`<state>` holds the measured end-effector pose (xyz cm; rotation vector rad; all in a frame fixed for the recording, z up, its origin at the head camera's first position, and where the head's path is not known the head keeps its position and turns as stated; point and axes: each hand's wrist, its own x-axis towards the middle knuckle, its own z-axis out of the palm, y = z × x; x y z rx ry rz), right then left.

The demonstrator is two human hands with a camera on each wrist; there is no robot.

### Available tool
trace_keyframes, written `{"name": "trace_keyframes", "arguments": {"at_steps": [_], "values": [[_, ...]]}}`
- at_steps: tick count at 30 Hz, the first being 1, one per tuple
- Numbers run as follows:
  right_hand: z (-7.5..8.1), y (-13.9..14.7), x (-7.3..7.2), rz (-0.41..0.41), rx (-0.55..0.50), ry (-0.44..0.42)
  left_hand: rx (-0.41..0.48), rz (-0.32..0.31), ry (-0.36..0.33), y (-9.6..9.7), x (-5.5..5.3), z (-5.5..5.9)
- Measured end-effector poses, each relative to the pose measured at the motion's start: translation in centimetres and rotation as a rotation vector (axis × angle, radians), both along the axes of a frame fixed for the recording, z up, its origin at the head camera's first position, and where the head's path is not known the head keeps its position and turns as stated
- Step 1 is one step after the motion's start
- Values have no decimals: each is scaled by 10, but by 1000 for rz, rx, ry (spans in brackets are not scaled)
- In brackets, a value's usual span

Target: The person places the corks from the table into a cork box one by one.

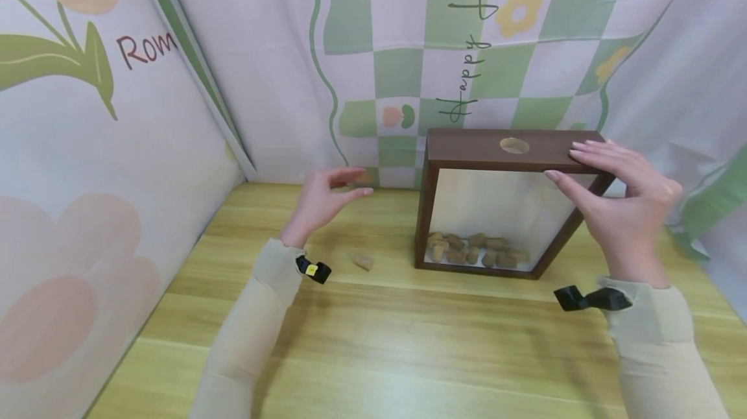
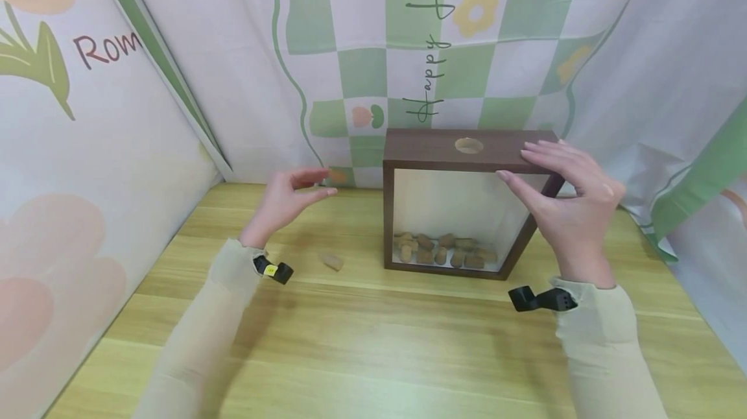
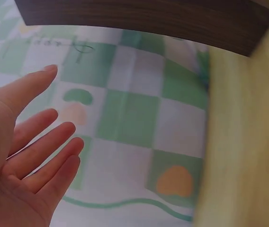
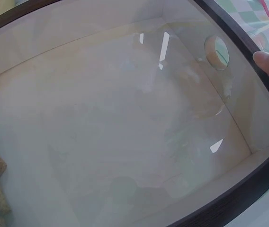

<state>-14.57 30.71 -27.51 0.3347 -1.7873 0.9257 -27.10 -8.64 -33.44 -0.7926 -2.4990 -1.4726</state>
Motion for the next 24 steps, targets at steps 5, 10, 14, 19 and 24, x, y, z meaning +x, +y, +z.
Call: {"name": "trace_keyframes", "arguments": {"at_steps": [5, 10, 14, 19, 24], "values": [[1, -1, -1, 14, -3, 12, 21, -5, -51, -10, 1, -31], [2, -2, 1, 11, 0, 1, -21, -10, -115, -20, 4, -61], [2, -3, 2, 8, -12, -12, -89, -25, -159, -25, 11, -79], [2, -3, 2, 14, -16, -8, -124, -52, -198, -27, 23, -91], [2, -3, 1, 29, -25, 3, -136, -84, -220, -26, 30, -98]]}}
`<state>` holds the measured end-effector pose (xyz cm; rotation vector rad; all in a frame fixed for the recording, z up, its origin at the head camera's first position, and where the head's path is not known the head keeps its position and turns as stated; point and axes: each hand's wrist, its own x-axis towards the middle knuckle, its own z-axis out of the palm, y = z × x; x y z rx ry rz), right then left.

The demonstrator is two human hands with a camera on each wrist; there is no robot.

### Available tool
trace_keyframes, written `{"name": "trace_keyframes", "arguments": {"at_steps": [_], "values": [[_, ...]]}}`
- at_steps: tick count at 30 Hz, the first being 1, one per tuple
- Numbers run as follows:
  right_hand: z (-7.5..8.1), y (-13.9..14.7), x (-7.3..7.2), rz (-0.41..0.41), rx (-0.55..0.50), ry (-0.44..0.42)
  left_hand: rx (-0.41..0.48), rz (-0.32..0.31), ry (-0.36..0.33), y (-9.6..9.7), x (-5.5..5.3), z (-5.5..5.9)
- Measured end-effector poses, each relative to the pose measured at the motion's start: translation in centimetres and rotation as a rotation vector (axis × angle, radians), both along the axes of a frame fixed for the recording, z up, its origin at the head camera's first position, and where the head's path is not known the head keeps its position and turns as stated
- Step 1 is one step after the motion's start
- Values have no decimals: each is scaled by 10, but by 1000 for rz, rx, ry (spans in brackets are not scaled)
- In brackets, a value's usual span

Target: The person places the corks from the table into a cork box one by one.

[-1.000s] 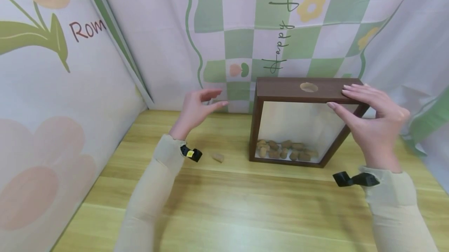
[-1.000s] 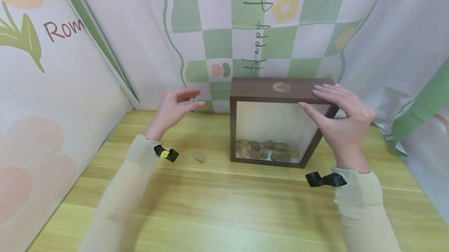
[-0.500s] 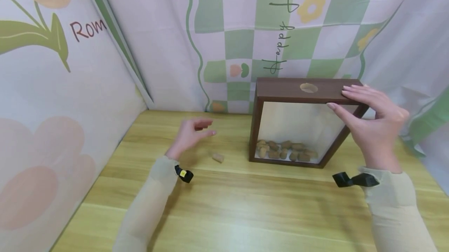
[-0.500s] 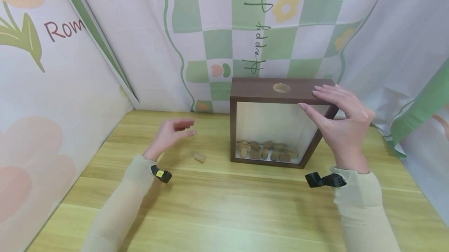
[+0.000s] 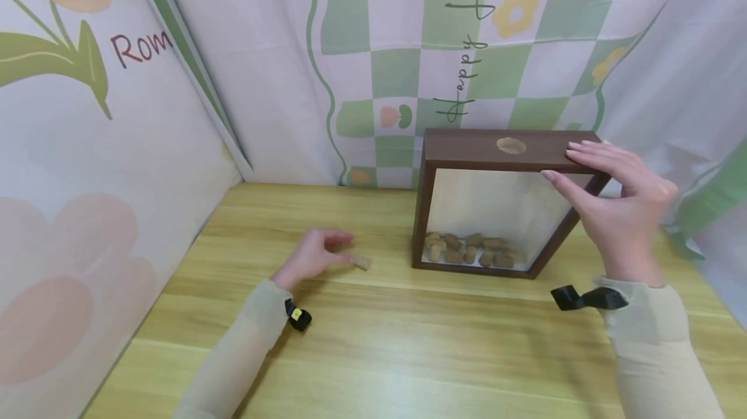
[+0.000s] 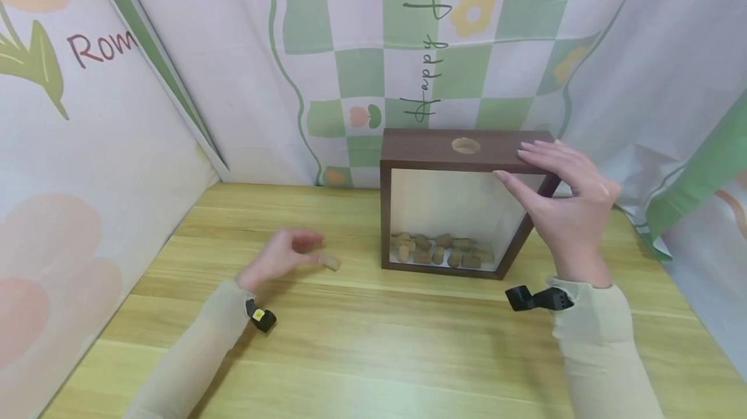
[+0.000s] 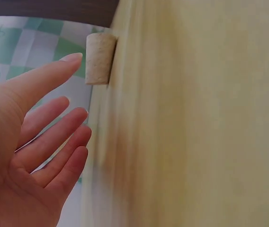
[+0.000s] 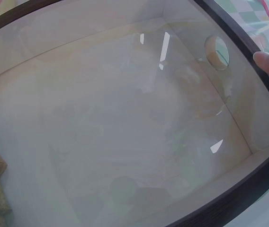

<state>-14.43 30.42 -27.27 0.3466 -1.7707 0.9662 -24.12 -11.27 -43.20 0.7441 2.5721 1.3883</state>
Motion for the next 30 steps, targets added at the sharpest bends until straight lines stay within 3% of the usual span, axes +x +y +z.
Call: {"name": "trace_keyframes", "arguments": {"at_steps": [6, 12, 24, 30], "values": [[1, 0, 0, -3, -7, -4, -25, -22, -28, 0, 4, -2], [1, 0, 0, -10, -6, -14, -46, -25, -25, 3, 2, -4], [0, -2, 2, -13, -5, -18, -136, 35, -74, 10, 2, 0], [-1, -1, 1, -13, 7, 1, -132, 36, -113, 11, 2, 1]]}}
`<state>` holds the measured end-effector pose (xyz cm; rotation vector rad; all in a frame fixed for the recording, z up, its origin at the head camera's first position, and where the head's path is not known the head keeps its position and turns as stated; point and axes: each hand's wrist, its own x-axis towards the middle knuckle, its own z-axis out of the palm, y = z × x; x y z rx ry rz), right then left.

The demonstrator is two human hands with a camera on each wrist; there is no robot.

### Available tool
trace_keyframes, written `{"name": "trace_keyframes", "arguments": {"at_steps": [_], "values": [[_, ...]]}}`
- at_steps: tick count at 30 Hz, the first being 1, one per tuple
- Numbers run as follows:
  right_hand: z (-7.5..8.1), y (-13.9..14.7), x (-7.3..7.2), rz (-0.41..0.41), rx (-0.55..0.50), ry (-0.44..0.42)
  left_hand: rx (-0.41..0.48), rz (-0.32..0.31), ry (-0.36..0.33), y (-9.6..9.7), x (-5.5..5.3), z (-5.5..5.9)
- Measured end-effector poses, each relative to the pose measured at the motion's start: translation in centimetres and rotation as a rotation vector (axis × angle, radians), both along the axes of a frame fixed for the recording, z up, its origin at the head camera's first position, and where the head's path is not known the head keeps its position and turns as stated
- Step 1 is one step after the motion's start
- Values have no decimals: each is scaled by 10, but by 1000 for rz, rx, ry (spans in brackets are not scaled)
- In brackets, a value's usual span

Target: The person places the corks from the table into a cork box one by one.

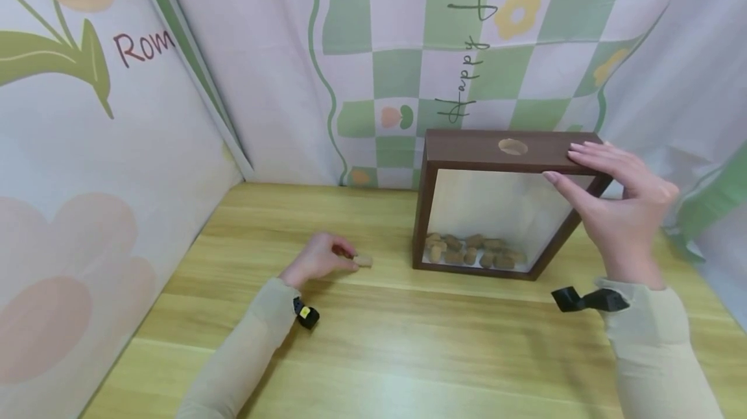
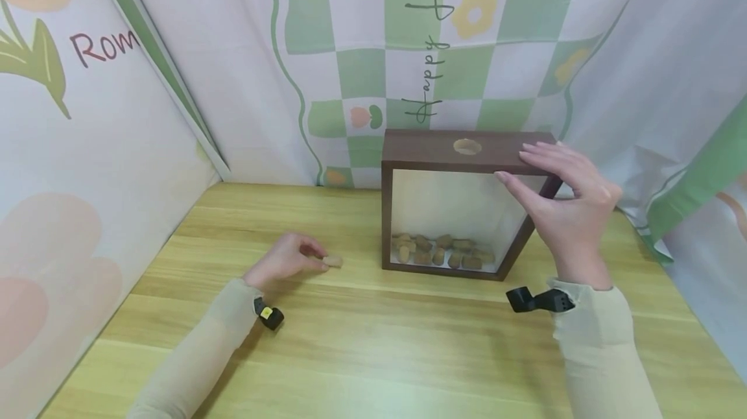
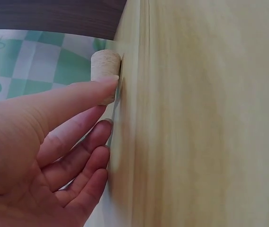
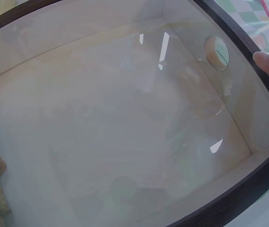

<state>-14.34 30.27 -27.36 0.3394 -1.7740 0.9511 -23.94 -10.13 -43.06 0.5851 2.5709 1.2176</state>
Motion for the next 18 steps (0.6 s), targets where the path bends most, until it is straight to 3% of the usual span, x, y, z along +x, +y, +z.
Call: {"name": "trace_keyframes", "arguments": {"at_steps": [9, 18], "values": [[0, 1, -2, -10, 9, 5, 42, -4, -21, -2, 2, 1], [0, 0, -2, -11, 3, 12, 129, 10, 82, 1, -3, 16]]}}
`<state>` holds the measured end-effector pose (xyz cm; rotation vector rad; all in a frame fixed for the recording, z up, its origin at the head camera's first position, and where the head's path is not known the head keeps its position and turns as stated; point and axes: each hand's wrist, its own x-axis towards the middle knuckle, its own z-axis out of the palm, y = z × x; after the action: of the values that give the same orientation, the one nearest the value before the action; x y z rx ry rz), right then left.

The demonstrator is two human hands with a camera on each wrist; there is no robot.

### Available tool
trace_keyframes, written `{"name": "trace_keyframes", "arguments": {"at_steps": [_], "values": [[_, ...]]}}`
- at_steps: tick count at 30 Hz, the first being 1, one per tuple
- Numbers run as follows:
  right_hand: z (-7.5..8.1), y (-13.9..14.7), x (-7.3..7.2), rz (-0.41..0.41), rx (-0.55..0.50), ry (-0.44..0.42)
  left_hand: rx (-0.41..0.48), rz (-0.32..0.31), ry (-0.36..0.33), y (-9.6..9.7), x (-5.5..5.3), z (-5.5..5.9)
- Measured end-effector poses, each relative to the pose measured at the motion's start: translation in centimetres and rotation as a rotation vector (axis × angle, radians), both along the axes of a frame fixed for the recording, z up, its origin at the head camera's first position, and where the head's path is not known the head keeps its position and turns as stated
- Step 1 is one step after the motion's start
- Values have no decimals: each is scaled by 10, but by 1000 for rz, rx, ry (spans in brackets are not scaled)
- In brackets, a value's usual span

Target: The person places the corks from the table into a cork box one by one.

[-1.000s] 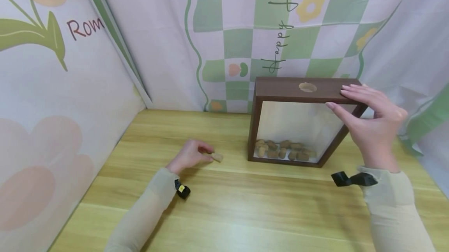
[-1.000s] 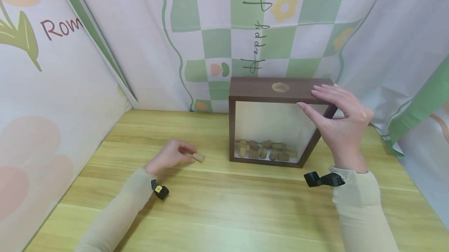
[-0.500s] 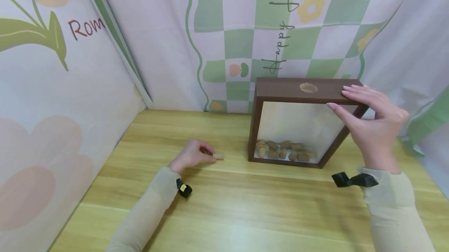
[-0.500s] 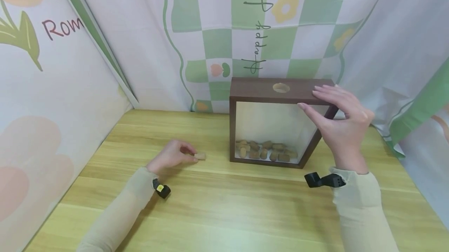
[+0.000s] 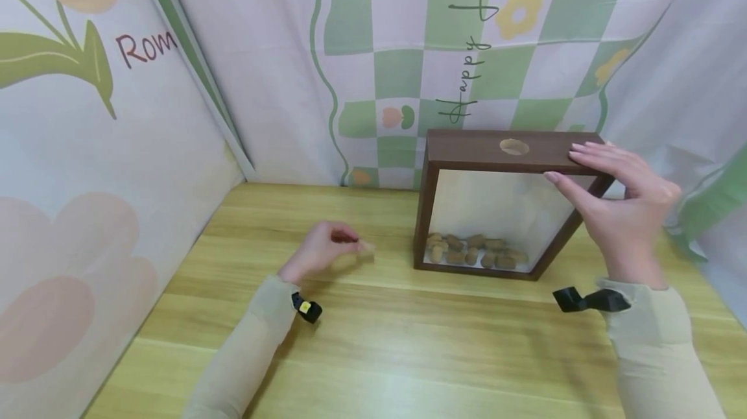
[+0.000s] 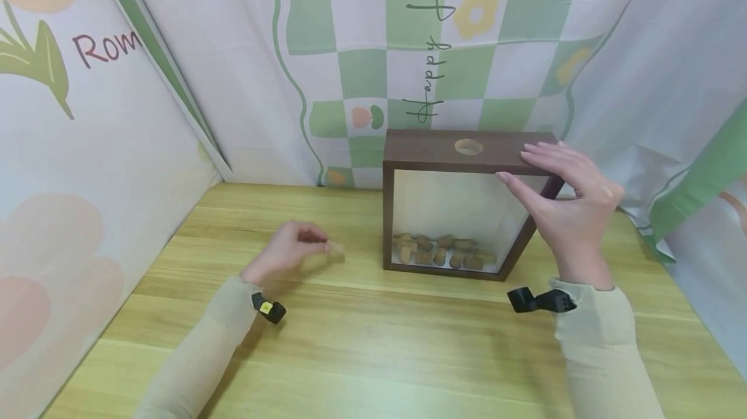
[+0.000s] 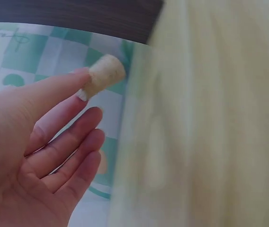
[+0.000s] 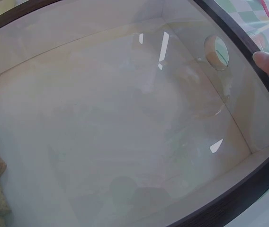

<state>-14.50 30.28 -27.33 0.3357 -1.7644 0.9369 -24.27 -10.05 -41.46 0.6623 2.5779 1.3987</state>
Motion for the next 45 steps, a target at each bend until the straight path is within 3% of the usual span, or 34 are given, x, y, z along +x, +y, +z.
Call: {"name": "trace_keyframes", "arguments": {"at_steps": [5, 10, 20, 26, 32, 38, 45], "values": [[0, 1, 0, -6, 2, 2, 65, 10, 73, 6, -5, 16], [-1, 3, 0, -5, 4, -9, 123, 44, 175, 16, -8, 39], [-1, 2, 1, -4, 7, -27, 254, 73, 268, 35, -10, 101], [0, 1, 3, -18, 8, -33, 336, 85, 395, 48, -7, 138], [0, 0, 4, -14, -2, -44, 410, 18, 456, 66, -1, 168], [1, 1, 3, 1, 3, -33, 438, -48, 509, 88, 1, 189], [1, 1, 2, 6, -3, -20, 417, -101, 487, 114, 3, 209]]}}
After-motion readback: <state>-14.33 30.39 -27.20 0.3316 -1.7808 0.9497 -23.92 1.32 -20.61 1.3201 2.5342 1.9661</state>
